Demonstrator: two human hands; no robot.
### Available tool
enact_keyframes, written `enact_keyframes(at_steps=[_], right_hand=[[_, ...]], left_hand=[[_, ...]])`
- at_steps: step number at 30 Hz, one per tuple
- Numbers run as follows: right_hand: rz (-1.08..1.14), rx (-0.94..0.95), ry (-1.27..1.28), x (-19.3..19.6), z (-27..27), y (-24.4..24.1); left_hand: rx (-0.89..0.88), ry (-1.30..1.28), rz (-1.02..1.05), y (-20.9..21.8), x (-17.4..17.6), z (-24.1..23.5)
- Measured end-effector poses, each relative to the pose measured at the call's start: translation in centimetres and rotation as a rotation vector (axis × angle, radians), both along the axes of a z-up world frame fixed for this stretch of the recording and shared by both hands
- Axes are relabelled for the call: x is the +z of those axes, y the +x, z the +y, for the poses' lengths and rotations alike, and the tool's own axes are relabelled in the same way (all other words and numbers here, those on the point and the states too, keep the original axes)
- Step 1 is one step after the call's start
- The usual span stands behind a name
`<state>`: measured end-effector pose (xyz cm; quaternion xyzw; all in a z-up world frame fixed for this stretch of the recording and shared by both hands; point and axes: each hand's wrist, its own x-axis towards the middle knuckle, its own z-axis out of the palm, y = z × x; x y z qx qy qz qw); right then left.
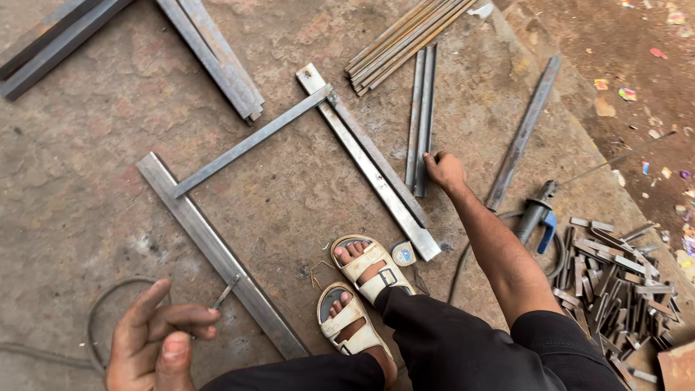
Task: The person aligns metal bars on the floor and welds the joints together using a welding tool.
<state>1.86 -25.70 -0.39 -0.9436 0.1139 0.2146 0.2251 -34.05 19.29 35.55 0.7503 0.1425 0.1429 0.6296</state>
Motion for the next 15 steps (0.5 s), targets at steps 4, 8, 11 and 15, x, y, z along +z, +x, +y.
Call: enact_keyframes(at_steps=[4,8,11,15], right_hand=[[-0.027,-0.013,-0.044,-1.0,1.2,0.1],[0.001,-0.099,-0.03,-2.3,-0.4,0.7],[-0.175,-0.284,0.195,-2.3,-3.3,-0.7],[0.044,-0.656,0.772,-0.2,-5.9,-0.1]], left_hand=[[0.043,-0.013,0.02,3.7,3.2,-2.7],[0.078,0.034,0.1,5.7,4.9,-4.6],[0.11,0.068,0.028,6.6,5.8,-5.1],[0.228,-0.05,-0.094,7.0,5.9,-5.0]])
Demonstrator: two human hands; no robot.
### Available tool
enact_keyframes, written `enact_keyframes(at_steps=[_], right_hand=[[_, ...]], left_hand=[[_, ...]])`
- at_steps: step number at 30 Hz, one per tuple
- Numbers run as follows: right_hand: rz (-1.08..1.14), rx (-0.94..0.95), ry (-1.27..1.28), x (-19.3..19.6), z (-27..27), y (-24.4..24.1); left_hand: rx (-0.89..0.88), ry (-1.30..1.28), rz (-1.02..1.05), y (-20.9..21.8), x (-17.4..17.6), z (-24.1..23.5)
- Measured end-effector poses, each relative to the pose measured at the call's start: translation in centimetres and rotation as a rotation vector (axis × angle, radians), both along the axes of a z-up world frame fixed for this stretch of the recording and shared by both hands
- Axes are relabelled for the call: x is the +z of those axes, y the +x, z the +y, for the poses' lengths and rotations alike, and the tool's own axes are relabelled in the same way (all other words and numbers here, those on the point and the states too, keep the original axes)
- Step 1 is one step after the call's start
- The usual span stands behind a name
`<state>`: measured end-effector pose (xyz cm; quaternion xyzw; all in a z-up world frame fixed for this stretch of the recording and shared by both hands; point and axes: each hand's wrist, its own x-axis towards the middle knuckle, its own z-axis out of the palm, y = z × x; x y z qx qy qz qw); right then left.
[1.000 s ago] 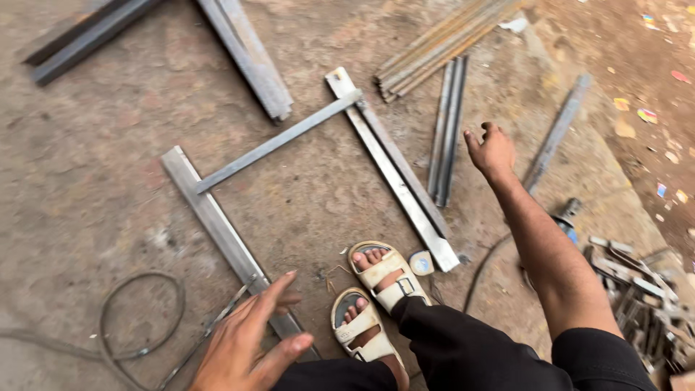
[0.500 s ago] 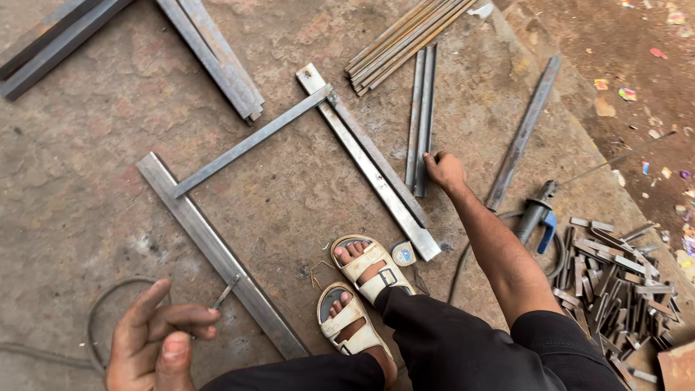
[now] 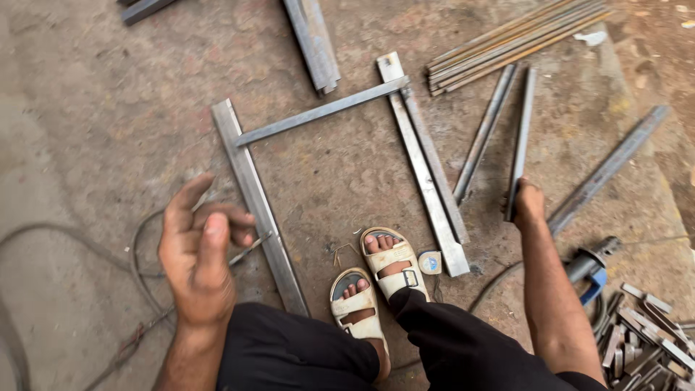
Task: The person aligns metal bars on the floor and welds the joints together using a welding tool.
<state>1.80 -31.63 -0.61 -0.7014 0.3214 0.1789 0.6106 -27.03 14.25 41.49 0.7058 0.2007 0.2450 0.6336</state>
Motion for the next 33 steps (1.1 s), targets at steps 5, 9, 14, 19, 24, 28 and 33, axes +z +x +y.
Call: enact_keyframes(at_steps=[5,9,14,19,24,28,33], right_hand=[[-0.082,0.134,-0.03,3.1,2.0,-0.7],[-0.227,0.184,0.194,4.3,2.6,-4.5],[-0.188,0.401,0.402,4.6,4.0,-10.4],[-0.067,0.562,0.513,4.3,6.8,-14.4],[0.102,0.521,0.636,4.5,7.3,-14.7],[0.098,0.611,0.388,5.0,6.4,-15.0],[0.063,0.646,0.095,4.6,6.2,-17.8]], left_hand=[[-0.071,0.014,-0.044,0.8,-1.0,0.0],[-0.248,0.209,0.165,3.5,-4.0,0.7],[-0.583,0.508,0.9,12.3,-15.2,-0.2],[-0.64,0.657,0.925,21.9,-30.1,-8.2],[-0.317,0.229,0.683,23.3,-38.5,-15.9],[-0.344,0.243,0.749,22.5,-38.7,-16.4],[-0.438,0.243,0.8,20.3,-39.7,-16.9]])
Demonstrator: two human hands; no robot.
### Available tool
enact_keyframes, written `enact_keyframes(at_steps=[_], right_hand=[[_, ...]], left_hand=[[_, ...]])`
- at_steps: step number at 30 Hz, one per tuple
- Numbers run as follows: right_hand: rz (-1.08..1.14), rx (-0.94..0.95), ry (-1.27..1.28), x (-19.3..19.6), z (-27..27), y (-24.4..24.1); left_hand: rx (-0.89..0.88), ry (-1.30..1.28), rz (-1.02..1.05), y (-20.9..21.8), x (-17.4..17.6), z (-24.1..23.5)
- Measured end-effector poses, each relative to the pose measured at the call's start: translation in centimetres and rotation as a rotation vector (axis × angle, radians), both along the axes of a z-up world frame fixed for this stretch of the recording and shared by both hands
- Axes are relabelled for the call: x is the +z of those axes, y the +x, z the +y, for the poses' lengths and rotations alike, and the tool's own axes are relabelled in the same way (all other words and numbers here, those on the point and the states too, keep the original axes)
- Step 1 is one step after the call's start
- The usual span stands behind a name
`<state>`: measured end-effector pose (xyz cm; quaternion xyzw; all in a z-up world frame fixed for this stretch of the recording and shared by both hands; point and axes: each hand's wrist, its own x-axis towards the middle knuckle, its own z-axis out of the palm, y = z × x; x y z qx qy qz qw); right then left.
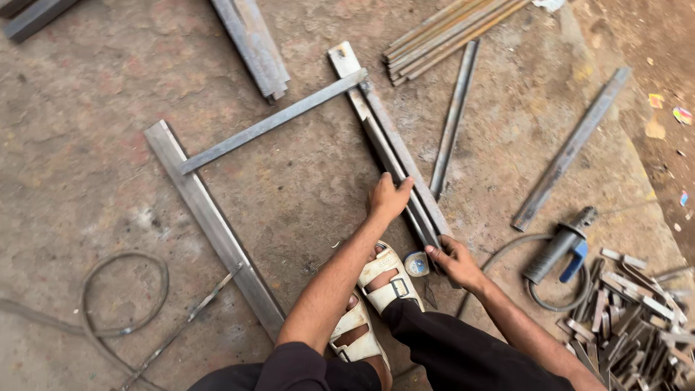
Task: The person aligns metal bars on the floor and welds the joints together using a welding tool.
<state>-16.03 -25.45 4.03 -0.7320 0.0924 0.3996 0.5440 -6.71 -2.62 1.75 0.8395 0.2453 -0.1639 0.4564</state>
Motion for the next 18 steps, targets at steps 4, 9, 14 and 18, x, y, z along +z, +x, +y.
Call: enact_keyframes(at_steps=[4,9,14,18], right_hand=[[-0.216,-0.06,-0.115,-1.8,-2.3,-3.6],[-0.291,-0.12,-0.448,-2.8,-3.9,-2.0],[-0.556,-0.011,-0.756,-2.6,-8.2,4.8],[-0.342,-0.211,-1.072,-4.0,-14.8,13.0]], left_hand=[[-0.111,-0.06,-0.069,-2.1,-0.1,-2.5],[-0.684,-0.007,-0.033,0.2,6.6,-1.0],[-0.679,0.371,0.04,4.2,13.7,6.2],[-0.8,0.645,0.285,3.0,17.1,14.2]])
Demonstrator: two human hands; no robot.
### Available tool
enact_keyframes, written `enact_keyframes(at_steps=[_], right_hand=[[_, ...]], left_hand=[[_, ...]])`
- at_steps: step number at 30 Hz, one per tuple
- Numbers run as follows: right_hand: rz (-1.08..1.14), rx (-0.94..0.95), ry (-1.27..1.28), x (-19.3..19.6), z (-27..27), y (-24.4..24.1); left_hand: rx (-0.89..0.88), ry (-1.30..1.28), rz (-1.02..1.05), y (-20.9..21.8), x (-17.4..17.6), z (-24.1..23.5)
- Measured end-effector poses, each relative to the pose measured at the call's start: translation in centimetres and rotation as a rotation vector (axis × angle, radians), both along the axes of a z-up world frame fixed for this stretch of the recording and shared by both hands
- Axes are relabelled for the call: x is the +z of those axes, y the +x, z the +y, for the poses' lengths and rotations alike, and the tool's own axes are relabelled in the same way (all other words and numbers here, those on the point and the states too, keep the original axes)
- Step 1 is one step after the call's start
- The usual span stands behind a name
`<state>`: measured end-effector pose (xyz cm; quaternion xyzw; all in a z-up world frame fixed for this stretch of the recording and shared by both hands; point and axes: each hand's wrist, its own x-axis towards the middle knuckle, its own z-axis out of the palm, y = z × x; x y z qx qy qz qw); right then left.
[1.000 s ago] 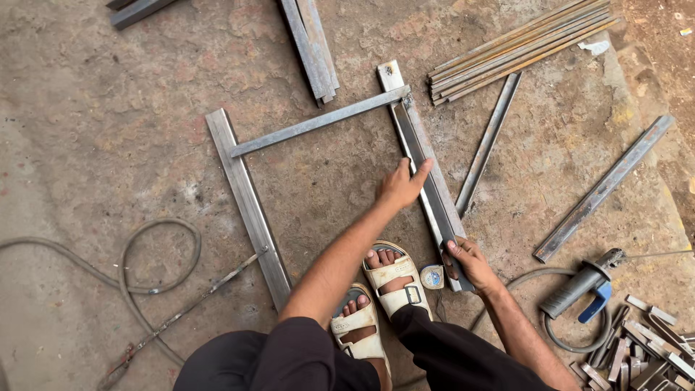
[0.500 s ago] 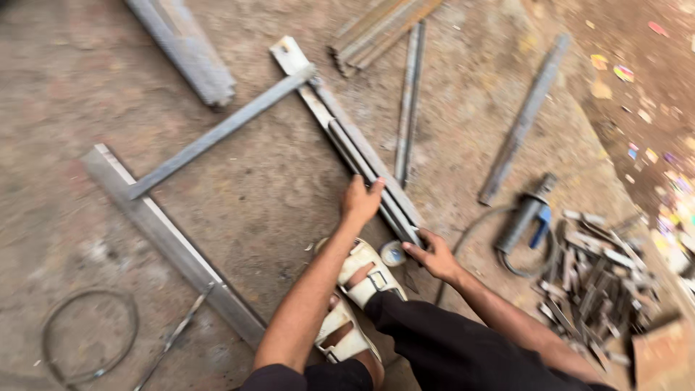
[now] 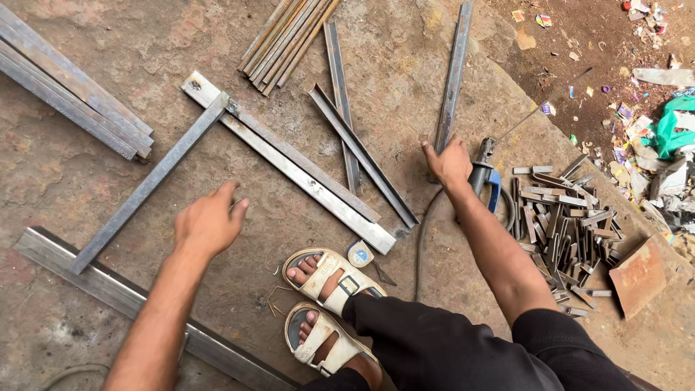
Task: The person aligns metal bars on the floor and welds the joints together using a welding tool.
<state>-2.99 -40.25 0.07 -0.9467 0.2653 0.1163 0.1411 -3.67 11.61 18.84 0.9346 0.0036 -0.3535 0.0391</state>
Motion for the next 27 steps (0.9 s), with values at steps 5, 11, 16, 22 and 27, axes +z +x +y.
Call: enact_keyframes(at_steps=[5,11,16,22,27], right_hand=[[0.154,-0.068,0.007,-1.5,-2.6,2.6],[0.092,-0.055,0.008,-2.0,-5.4,2.2],[0.0,-0.542,0.618,-2.5,-8.1,3.8],[-0.046,-0.33,0.345,-0.4,-6.8,5.0],[-0.191,0.206,0.192,6.3,-1.2,0.7]], left_hand=[[0.079,0.023,-0.034,-6.5,0.1,7.7],[0.079,0.018,-0.064,-10.9,-3.2,9.5],[0.251,-0.064,-0.14,-8.1,-0.8,8.5],[0.099,-0.148,-0.382,-7.0,0.2,6.4],[-0.146,-0.167,-0.688,-6.2,0.6,4.9]])
